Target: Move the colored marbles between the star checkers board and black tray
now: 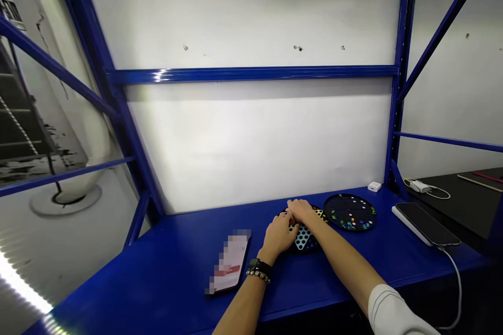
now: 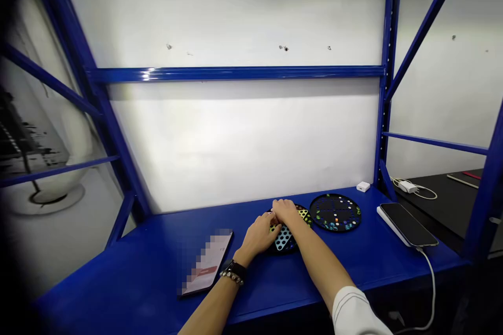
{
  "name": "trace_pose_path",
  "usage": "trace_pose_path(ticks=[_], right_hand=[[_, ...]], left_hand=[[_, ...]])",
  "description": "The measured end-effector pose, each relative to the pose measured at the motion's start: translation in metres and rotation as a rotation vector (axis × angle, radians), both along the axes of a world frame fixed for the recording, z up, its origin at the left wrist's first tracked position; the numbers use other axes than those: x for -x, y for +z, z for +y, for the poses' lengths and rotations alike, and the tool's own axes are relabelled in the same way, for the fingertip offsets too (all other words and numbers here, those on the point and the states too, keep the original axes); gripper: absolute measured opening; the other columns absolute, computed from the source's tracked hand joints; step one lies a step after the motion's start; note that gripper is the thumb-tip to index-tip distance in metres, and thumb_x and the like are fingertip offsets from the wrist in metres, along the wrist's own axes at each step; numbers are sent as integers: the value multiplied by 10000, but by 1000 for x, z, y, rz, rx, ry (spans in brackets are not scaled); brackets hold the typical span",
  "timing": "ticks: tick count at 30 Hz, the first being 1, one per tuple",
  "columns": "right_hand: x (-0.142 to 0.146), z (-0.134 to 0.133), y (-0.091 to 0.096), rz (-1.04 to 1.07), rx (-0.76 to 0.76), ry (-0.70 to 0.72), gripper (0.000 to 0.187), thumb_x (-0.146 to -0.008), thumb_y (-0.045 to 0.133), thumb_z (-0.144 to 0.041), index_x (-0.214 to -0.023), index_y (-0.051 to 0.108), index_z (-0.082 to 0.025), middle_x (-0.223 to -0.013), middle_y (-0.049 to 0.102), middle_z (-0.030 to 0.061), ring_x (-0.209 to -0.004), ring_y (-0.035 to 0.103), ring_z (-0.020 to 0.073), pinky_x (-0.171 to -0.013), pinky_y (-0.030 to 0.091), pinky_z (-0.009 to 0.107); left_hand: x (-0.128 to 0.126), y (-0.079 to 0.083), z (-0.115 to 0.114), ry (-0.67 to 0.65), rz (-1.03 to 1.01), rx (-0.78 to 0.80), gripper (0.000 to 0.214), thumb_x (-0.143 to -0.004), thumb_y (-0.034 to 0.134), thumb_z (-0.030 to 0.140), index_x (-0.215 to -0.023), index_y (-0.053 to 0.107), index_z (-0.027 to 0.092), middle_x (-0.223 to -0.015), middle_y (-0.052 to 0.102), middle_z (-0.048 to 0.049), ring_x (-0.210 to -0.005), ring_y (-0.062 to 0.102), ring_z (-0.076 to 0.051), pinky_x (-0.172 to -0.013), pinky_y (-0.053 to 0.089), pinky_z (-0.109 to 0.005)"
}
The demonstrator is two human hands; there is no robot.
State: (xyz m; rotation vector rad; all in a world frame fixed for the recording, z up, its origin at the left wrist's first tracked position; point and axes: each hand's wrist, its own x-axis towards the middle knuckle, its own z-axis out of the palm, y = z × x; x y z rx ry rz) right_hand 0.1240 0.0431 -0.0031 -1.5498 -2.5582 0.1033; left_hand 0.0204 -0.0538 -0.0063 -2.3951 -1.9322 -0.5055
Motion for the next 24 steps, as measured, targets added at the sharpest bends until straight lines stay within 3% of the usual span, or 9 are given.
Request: trace_pose_path(ticks=[6,12,24], right_hand=[[-1,4,-2,6,-5,-8,316,-970,476,-329,-1154,607,-109,-1140,691,199,-1054,673,294,-858,494,378],[7,4,1,54,5,-53,326,-969,477,-381,-1211,546,-173,-1147,695,150,-1030,668,253,-825,488,334],[4,6,-14,133,-22,-43,216,-948,440,-240,-1112,574,-194,-1182,608,114,-1024,603,218,-823,440,312]], left_hand=[[0,1,0,3,-6,3,191,-899,512,372,-993,598,230,-1103,663,-68,-1034,608,-254,-824,444,-334],[0,2,1,39,-69,-12,163,-882,503,355,-939,582,223,-1039,669,-61,-966,635,-237,-769,451,-319],[-3,6,-1,41,-181,-83,90,-863,532,303,-904,556,227,-1014,662,-35,-913,635,-194,-731,433,-282]])
